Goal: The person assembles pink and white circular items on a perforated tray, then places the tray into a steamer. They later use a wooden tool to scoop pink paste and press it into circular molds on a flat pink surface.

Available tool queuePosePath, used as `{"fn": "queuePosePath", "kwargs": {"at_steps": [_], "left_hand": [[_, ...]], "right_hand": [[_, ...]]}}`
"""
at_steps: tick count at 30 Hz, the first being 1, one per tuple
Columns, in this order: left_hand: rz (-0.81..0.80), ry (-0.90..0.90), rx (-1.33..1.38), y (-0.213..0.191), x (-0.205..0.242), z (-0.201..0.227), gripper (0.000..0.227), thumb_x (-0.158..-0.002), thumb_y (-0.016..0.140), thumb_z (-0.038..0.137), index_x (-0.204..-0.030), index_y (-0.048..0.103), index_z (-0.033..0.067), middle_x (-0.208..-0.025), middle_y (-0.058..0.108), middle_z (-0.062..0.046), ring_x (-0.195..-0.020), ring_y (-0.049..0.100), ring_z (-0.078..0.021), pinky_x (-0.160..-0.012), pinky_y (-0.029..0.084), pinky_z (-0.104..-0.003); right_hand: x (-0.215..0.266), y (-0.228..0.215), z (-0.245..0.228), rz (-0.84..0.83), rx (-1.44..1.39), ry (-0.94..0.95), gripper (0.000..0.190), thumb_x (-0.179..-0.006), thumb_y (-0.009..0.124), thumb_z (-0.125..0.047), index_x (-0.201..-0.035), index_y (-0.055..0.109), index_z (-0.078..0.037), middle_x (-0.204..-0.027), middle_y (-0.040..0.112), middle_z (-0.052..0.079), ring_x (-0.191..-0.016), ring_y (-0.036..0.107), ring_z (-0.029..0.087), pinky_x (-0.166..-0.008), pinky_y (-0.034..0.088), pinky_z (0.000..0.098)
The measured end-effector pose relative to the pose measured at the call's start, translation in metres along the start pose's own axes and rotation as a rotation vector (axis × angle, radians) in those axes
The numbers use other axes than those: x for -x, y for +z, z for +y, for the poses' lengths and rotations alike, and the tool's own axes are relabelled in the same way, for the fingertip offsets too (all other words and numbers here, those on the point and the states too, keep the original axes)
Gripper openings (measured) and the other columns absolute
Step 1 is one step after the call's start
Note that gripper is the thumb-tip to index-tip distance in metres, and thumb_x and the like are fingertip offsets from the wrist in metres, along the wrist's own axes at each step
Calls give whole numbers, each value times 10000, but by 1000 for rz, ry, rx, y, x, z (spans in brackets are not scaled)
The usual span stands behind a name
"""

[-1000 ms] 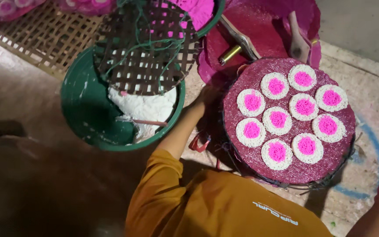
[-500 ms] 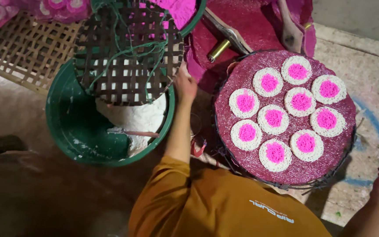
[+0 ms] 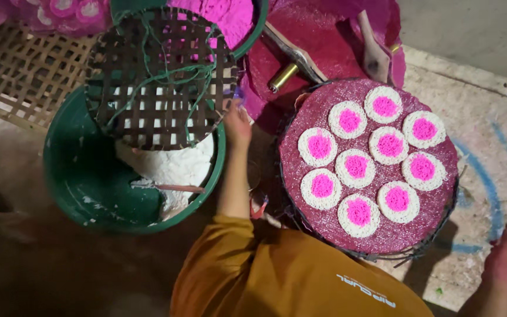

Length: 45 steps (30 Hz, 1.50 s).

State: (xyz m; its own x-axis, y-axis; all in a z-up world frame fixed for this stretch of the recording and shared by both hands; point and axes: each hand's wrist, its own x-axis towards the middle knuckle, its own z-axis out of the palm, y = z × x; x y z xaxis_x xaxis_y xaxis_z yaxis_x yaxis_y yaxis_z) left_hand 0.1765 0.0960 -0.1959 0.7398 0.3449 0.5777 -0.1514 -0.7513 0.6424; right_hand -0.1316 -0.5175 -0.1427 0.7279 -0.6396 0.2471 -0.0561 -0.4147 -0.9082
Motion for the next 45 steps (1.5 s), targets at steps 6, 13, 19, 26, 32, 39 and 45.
{"fn": "queuePosePath", "kwargs": {"at_steps": [6,13,19,26,32,39,45], "left_hand": [[-544,-452,541,1,35,33,272,-1002,604,271,-1178,717,97,-1178,719,-93,-1112,667,-221,-993,512,-332],[-812,-905,912,12,41,23,366,-1036,506,273,-1320,632,81,-1199,664,-111,-1075,628,-262,-934,494,-381],[-441,176,-63,39,72,6,407,-972,550,172,-1356,594,48,-1138,660,-169,-1031,628,-388,-872,505,-481],[-299,223,25,16,53,-4,277,-894,563,125,-1153,661,130,-1060,659,-74,-876,602,-301,-776,497,-406],[-70,-264,807,-48,44,52,141,-969,652,-14,-1085,630,64,-1056,675,-40,-1008,654,-140,-930,521,-256],[-175,228,473,-174,23,208,99,-931,679,19,-1017,639,50,-1160,700,-73,-1126,671,-252,-1007,526,-353],[-326,313,465,-195,-5,247,269,-951,542,-74,-1104,701,81,-1403,646,-115,-1279,645,-294,-1041,539,-395]], "right_hand": [[-6,47,-9,-106,35,-9,38,-1149,628,-4,-1127,609,20,-1028,646,79,-781,619,119,-686,503,232],[-1,83,-49,-169,151,-99,69,-1129,651,-21,-1150,652,45,-1046,693,109,-828,642,131,-732,507,250],[7,70,-50,-163,135,-116,64,-1121,624,17,-1165,651,54,-1089,697,105,-816,650,122,-755,532,262],[7,68,-65,-180,96,-177,63,-1151,614,6,-1125,604,63,-1084,691,115,-837,642,102,-743,547,236],[11,117,-178,-409,-433,-138,52,-1173,627,-34,-1150,599,2,-966,654,29,-808,608,43,-755,503,180],[38,224,-339,-987,-248,-455,387,-932,758,-65,-1285,621,18,-1105,682,89,-935,666,133,-793,562,284],[-1,307,-355,-741,-15,-834,155,-960,733,-1,-1084,644,27,-946,728,181,-852,744,235,-748,572,339]]}}
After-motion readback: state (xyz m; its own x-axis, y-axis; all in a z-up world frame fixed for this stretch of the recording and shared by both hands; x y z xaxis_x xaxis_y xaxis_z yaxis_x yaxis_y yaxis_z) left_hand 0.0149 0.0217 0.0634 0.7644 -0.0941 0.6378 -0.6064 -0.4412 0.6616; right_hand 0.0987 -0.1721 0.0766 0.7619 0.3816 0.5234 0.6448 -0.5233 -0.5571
